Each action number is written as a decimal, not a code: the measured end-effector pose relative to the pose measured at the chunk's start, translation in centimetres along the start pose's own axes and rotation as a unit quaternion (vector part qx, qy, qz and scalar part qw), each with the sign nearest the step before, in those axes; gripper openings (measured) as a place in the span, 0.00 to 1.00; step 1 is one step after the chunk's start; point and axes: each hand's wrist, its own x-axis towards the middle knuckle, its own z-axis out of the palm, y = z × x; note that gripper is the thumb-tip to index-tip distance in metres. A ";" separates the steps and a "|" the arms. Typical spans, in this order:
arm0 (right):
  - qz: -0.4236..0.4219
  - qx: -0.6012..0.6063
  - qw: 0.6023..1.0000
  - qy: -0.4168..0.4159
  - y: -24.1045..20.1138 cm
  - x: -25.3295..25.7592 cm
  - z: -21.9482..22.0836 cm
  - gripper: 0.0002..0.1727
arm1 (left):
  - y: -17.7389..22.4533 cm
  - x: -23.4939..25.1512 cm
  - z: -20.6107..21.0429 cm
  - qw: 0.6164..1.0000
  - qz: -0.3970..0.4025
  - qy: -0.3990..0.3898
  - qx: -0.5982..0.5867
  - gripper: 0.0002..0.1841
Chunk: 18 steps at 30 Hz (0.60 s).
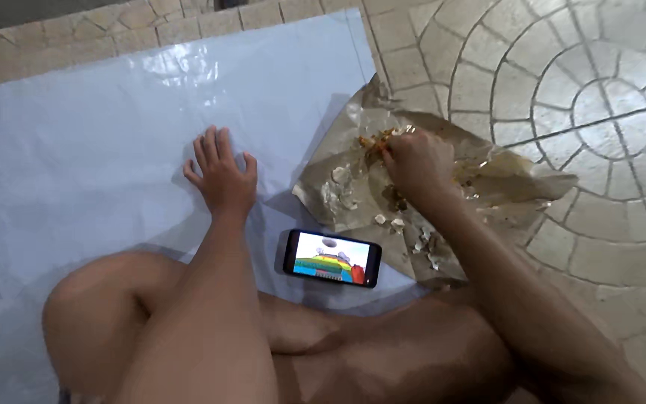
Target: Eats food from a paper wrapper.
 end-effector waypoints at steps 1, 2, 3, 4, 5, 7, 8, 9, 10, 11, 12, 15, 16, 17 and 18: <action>0.000 0.005 1.000 -0.009 0.0 -0.2 -0.1 0.10 | 0.0 -0.2 -0.2 1.000 -0.002 -0.010 0.001 0.32; 0.000 0.010 1.000 -0.015 -0.1 -0.3 -0.2 0.10 | 0.0 -0.3 -0.3 1.000 -0.003 -0.015 0.002 0.32; -0.001 0.014 1.000 -0.014 -0.2 -0.2 -0.3 0.10 | 0.1 -0.1 -0.3 1.000 -0.004 -0.014 0.004 0.32; -0.001 0.015 1.000 -0.014 -0.2 0.0 -0.2 0.10 | 0.1 0.0 -0.3 1.000 -0.004 -0.011 0.006 0.32; 0.000 0.015 1.000 -0.018 -0.1 -0.1 -0.1 0.11 | 0.0 -0.1 -0.2 1.000 -0.004 -0.012 0.008 0.32; 0.002 0.014 1.000 -0.024 -0.1 0.0 0.0 0.10 | 0.1 0.0 -0.1 1.000 -0.005 -0.012 0.009 0.32; 0.000 0.012 1.000 -0.025 0.0 0.1 0.0 0.10 | 0.1 0.0 -0.1 1.000 -0.004 -0.012 0.008 0.32; -0.001 0.012 1.000 -0.026 0.0 0.1 0.0 0.10 | 0.1 0.0 -0.1 1.000 -0.005 -0.012 0.007 0.32; -0.002 0.013 1.000 -0.028 0.1 0.1 0.1 0.10 | 0.1 0.0 -0.1 1.000 -0.005 -0.012 0.008 0.32; -0.001 0.016 0.999 -0.031 0.3 0.1 0.1 0.11 | 0.1 0.0 -0.1 1.000 -0.004 -0.012 0.008 0.32; -0.001 0.021 0.999 -0.032 0.4 0.1 0.1 0.11 | 0.1 0.0 -0.2 1.000 -0.003 -0.012 0.009 0.32; -0.002 0.031 0.999 -0.025 0.8 0.1 0.1 0.11 | 0.0 0.1 0.0 1.000 -0.004 -0.006 0.014 0.32; -0.006 0.036 0.999 -0.017 1.0 0.1 0.2 0.11 | 0.0 0.0 0.1 1.000 -0.004 -0.003 0.014 0.31; -0.003 0.044 0.999 -0.010 1.1 0.0 0.2 0.11 | 0.0 0.0 0.1 1.000 -0.005 -0.002 0.013 0.31; 0.000 0.051 0.999 -0.003 1.2 0.0 0.2 0.11 | 0.1 0.0 0.1 1.000 -0.006 -0.004 0.011 0.31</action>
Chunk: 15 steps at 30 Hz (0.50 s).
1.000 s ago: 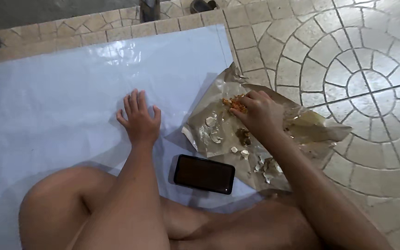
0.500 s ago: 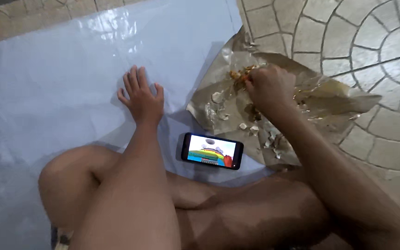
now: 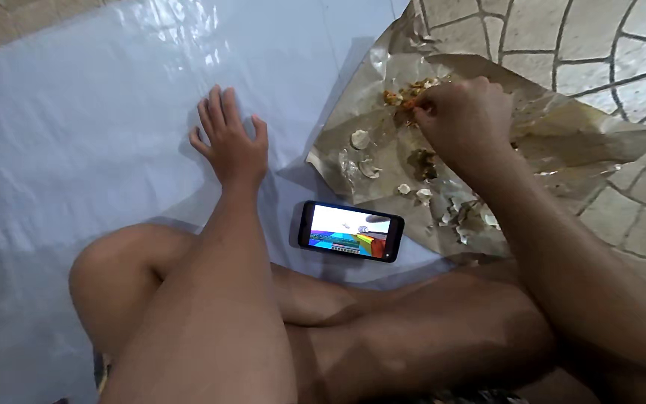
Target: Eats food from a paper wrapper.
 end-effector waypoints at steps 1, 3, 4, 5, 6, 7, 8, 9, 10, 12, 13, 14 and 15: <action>0.002 0.005 1.000 0.005 0.0 -0.1 0.0 0.11 | 0.1 0.0 -0.1 1.000 -0.001 -0.003 -0.003 0.31; 0.002 0.012 1.000 0.017 0.0 -0.2 0.1 0.10 | 0.1 0.0 -0.1 1.000 -0.001 -0.005 -0.006 0.31; 0.000 0.012 1.000 0.021 0.0 -0.3 0.1 0.11 | 0.1 0.0 -0.1 1.000 -0.001 -0.004 -0.004 0.31; -0.001 0.009 1.000 0.021 0.1 -0.3 0.1 0.12 | 0.1 0.1 -0.1 1.000 -0.001 -0.003 -0.002 0.31; 0.001 0.005 1.000 0.019 0.1 -0.2 0.2 0.12 | 0.1 0.0 -0.1 1.000 0.000 -0.003 0.001 0.31; 0.004 0.003 1.000 0.016 0.1 -0.3 0.2 0.12 | 0.0 0.0 -0.1 1.000 -0.001 -0.003 0.002 0.31; 0.009 0.003 1.000 0.012 0.1 -0.2 0.2 0.12 | 0.1 0.0 -0.1 1.000 0.000 -0.001 0.004 0.31; 0.011 0.003 1.000 0.009 0.1 -0.1 0.3 0.12 | 0.1 0.0 0.0 1.000 0.001 0.001 0.005 0.31; 0.010 0.002 1.000 0.005 0.2 -0.1 0.4 0.12 | 0.1 0.1 0.1 1.000 0.001 -0.001 0.006 0.31; 0.005 0.001 1.000 -0.002 0.3 0.0 0.4 0.12 | 0.0 0.1 0.0 1.000 0.000 -0.004 0.007 0.31; 0.002 0.002 1.000 -0.006 0.3 0.0 0.5 0.12 | 0.0 0.1 0.0 1.000 0.000 -0.005 0.008 0.32; -0.006 0.002 1.000 -0.010 0.4 0.0 0.5 0.12 | 0.0 0.1 0.0 1.000 0.000 -0.004 0.008 0.32; -0.014 0.004 1.000 -0.011 0.5 0.1 0.6 0.12 | 0.0 0.1 0.0 1.000 0.000 -0.004 0.008 0.31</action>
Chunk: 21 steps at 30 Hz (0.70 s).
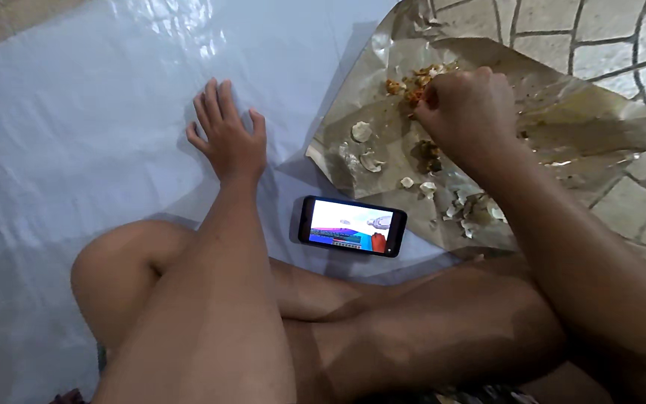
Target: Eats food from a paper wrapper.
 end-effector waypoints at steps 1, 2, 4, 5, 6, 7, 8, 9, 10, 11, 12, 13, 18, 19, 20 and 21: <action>-0.007 0.002 1.000 -0.002 0.1 0.1 0.0 0.12 | 0.0 0.0 0.0 1.000 -0.001 -0.001 0.000 0.31; -0.013 0.004 1.000 -0.009 0.1 0.1 -0.1 0.12 | 0.0 0.0 0.0 1.000 -0.001 -0.002 0.001 0.31; -0.022 0.013 0.999 -0.019 0.3 0.2 -0.2 0.11 | 0.0 0.0 -0.1 1.000 -0.001 -0.005 0.004 0.32; -0.021 0.016 0.999 -0.024 0.4 0.3 -0.2 0.11 | 0.0 0.0 0.0 1.000 0.001 -0.003 0.005 0.32; -0.017 0.017 0.999 -0.030 0.4 0.4 -0.3 0.11 | -0.1 0.0 0.0 1.000 0.001 0.000 0.006 0.32; -0.010 0.019 0.999 -0.039 0.4 0.4 -0.4 0.11 | -0.1 0.0 0.0 1.000 0.000 -0.001 0.005 0.32; -0.007 0.020 0.999 -0.044 0.5 0.5 -0.5 0.10 | 0.0 0.0 0.0 1.000 -0.001 -0.003 0.004 0.32; -0.006 0.020 0.999 -0.046 0.5 0.5 -0.6 0.10 | 0.0 0.0 -0.1 1.000 -0.002 -0.008 0.004 0.32; -0.005 0.018 0.999 -0.050 0.5 0.5 -0.7 0.10 | 0.0 0.0 -0.1 1.000 -0.001 -0.009 0.003 0.32; -0.005 0.015 0.999 -0.052 0.5 0.5 -0.8 0.10 | 0.0 0.0 -0.1 1.000 -0.001 -0.007 0.001 0.32; -0.004 0.011 0.998 -0.057 0.4 0.5 -0.9 0.10 | 0.0 -0.1 -0.1 1.000 -0.002 -0.006 0.001 0.32; -0.004 0.007 0.998 -0.060 0.4 0.5 -0.9 0.09 | 0.0 -0.1 -0.1 1.000 -0.002 -0.004 0.001 0.32; -0.008 -0.010 0.998 -0.065 0.3 0.2 -1.4 0.10 | 0.0 0.0 0.0 1.000 -0.002 -0.002 -0.003 0.32; -0.009 -0.015 0.998 -0.065 0.3 0.2 -1.4 0.10 | 0.0 0.0 0.0 1.000 -0.002 -0.002 -0.003 0.32; -0.009 -0.019 0.997 -0.068 0.3 0.2 -1.5 0.10 | 0.0 0.0 0.0 1.000 -0.002 -0.002 -0.001 0.32; -0.008 -0.021 0.997 -0.072 0.3 0.2 -1.7 0.10 | -0.1 0.0 0.1 1.000 -0.003 -0.002 0.000 0.32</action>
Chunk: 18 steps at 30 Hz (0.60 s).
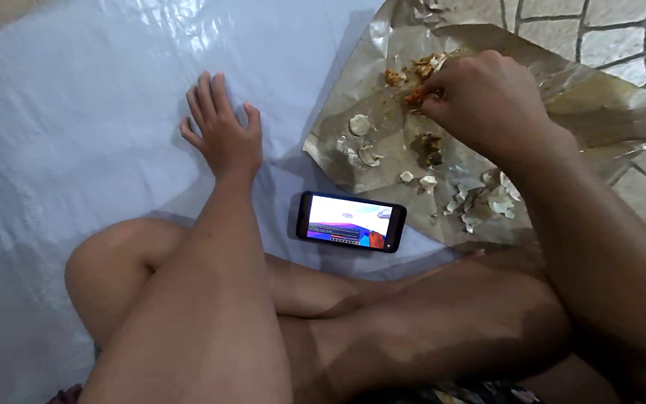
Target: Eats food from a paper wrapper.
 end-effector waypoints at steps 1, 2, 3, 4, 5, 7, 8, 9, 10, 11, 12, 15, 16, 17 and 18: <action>0.000 -0.002 1.000 -0.004 0.0 -0.1 -0.1 0.10 | 0.0 0.0 0.1 1.000 -0.002 0.001 0.001 0.32; 0.001 -0.005 1.000 -0.010 0.1 -0.2 -0.3 0.10 | 0.0 0.0 0.1 1.000 -0.003 0.002 0.000 0.32; 0.003 -0.009 1.000 -0.020 0.1 -0.3 -0.5 0.11 | 0.0 0.0 0.1 1.000 -0.003 0.003 0.000 0.32; 0.006 -0.014 0.999 -0.031 0.1 -0.4 -0.7 0.11 | 0.0 0.0 0.1 1.000 -0.003 0.004 0.001 0.32; 0.008 -0.016 0.999 -0.041 0.2 -0.5 -0.9 0.12 | 0.1 0.0 0.1 1.000 -0.002 0.006 0.002 0.32; 0.011 -0.018 0.998 -0.065 0.6 -0.7 -1.4 0.13 | 0.1 0.1 0.0 1.000 -0.001 0.003 0.005 0.32; 0.011 -0.020 0.997 -0.078 0.8 -0.8 -1.6 0.14 | 0.1 0.1 0.0 1.000 0.000 0.003 0.007 0.32; 0.009 -0.021 0.996 -0.087 1.0 -0.8 -1.7 0.16 | 0.1 0.0 0.0 1.000 0.001 0.003 0.008 0.32; 0.005 -0.018 0.996 -0.090 1.3 -1.0 -1.9 0.16 | 0.1 0.0 0.0 1.000 0.001 0.002 0.009 0.32; -0.002 -0.011 0.996 -0.084 1.6 -1.1 -2.1 0.17 | 0.1 0.0 0.0 1.000 0.002 0.003 0.007 0.31; -0.011 -0.002 0.998 -0.070 2.0 -1.3 -2.2 0.17 | 0.1 0.1 0.0 1.000 0.002 0.004 0.004 0.32; -0.049 0.042 0.998 -0.025 2.4 -2.2 -2.7 0.16 | 0.1 0.0 -0.1 1.000 -0.003 -0.003 0.000 0.32; -0.067 0.065 0.996 -0.015 2.1 -2.5 -2.8 0.16 | 0.1 0.0 -0.1 1.000 -0.004 -0.002 -0.001 0.32; -0.095 0.092 0.991 -0.013 1.6 -2.9 -2.8 0.15 | 0.1 0.0 -0.1 1.000 -0.002 -0.002 -0.002 0.32; -0.128 0.118 0.985 -0.017 1.1 -3.1 -2.5 0.14 | 0.1 0.0 -0.2 1.000 0.000 -0.004 -0.003 0.32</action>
